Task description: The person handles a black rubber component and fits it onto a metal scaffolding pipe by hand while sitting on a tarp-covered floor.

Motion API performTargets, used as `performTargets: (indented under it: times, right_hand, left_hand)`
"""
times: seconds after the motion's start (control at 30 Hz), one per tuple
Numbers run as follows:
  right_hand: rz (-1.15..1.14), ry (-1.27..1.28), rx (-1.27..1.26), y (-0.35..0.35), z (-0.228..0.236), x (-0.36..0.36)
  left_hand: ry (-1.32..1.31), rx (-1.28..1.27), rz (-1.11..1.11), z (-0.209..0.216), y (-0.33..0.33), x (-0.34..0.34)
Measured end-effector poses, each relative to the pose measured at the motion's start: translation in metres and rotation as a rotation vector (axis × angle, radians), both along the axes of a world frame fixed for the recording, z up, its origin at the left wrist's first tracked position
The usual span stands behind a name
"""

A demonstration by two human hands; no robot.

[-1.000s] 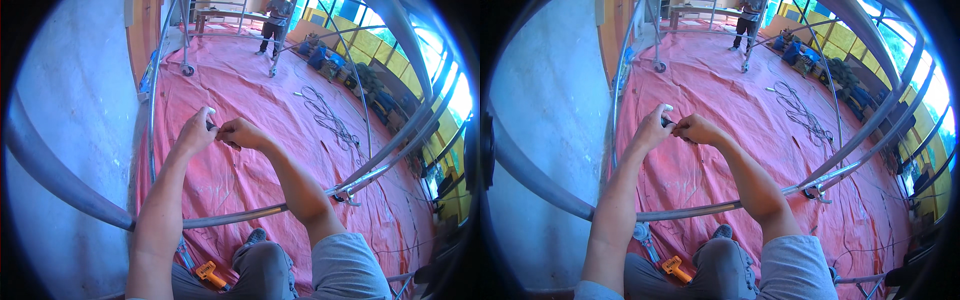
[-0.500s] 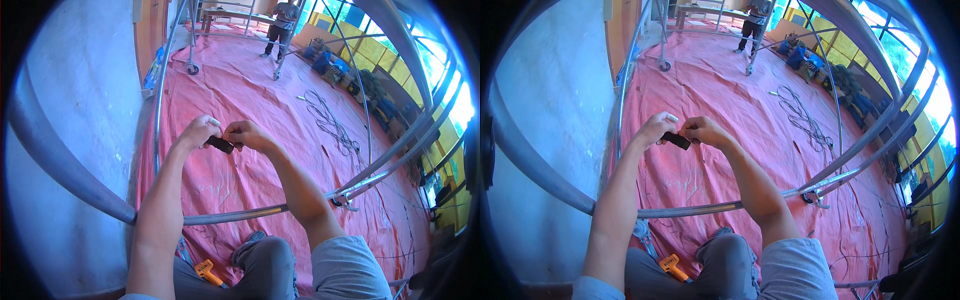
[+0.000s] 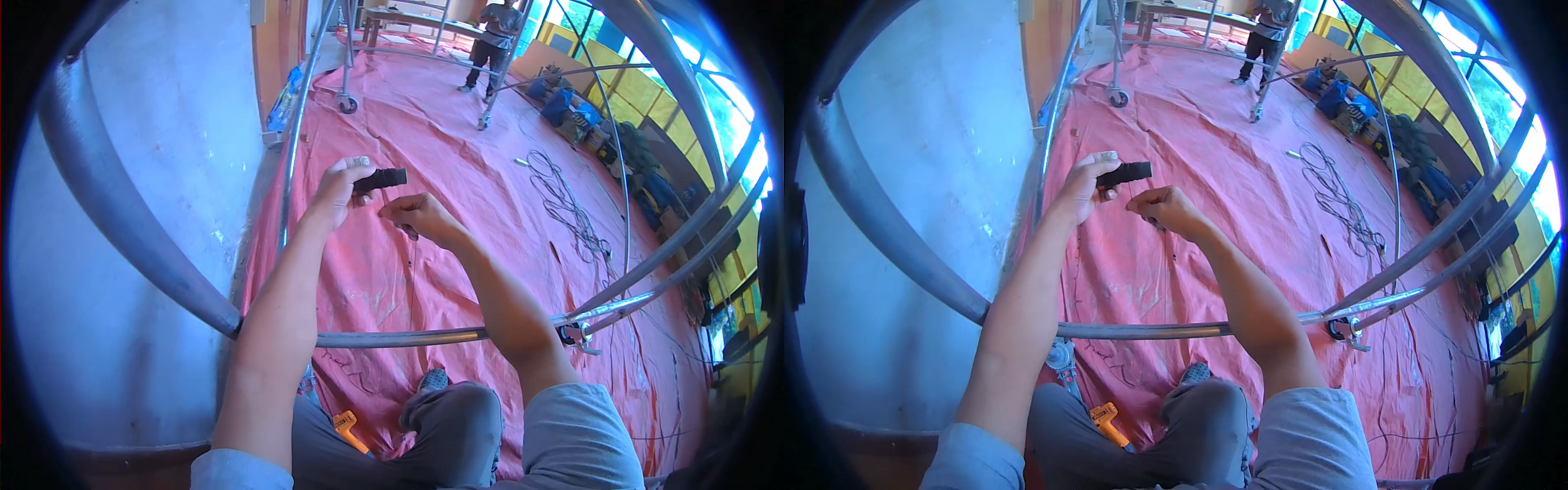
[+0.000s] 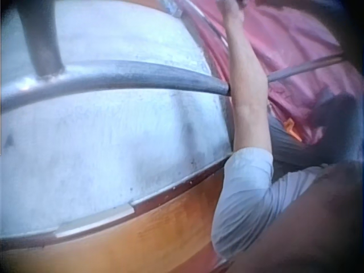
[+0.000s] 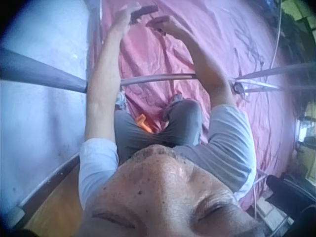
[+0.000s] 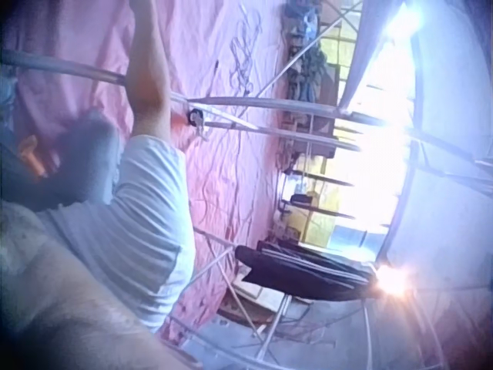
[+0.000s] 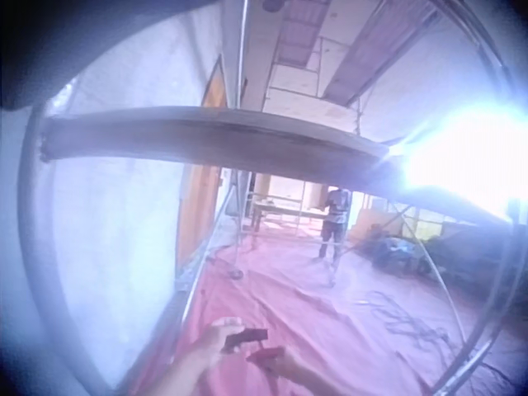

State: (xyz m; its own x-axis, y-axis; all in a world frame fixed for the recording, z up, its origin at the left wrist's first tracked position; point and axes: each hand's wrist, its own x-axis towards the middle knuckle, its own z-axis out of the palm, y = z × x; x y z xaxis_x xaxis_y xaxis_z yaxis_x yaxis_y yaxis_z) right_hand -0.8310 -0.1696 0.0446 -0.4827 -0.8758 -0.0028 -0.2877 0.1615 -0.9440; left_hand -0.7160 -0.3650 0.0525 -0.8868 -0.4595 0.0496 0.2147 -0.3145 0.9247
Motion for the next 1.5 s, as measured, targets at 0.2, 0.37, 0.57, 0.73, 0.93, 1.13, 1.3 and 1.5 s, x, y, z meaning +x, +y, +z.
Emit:
performTargets:
  times: [0.2, 0.37, 0.57, 0.73, 0.93, 1.13, 1.3, 1.5]
  right_hand:
    - [0.113, 0.171, 0.05, -0.003, 0.052, 0.025]
    - [-0.163, -0.018, -0.214, 0.022, 0.05, -0.019]
    - [-0.146, -0.071, -0.039, 0.008, 0.0, -0.03]
    - [0.189, 0.02, 0.143, -0.001, 0.018, 0.014]
    - [0.026, 0.161, -0.109, 0.011, 0.046, -0.006]
    - [-0.162, 0.089, -0.094, 0.018, 0.035, -0.029]
    - [0.179, 0.164, -0.031, -0.004, 0.02, -0.001]
    - [0.014, 0.29, -0.18, 0.006, 0.041, -0.008]
  left_hand:
    - [-0.039, -0.981, 0.277, -0.053, -0.03, -0.018]
    - [-0.14, -0.486, -0.125, 0.003, 0.022, -0.006]
    - [0.101, -0.055, -0.204, 0.013, 0.012, 0.007]
    - [-0.023, -0.259, 0.125, 0.004, 0.009, -0.001]
    - [-0.2, -0.557, -0.087, 0.009, 0.013, 0.003]
    - [0.072, 0.107, -0.218, 0.028, 0.023, 0.01]
    - [0.06, 0.102, 0.001, 0.011, 0.001, 0.001]
    - [-0.122, -0.358, -0.041, 0.006, 0.015, 0.002]
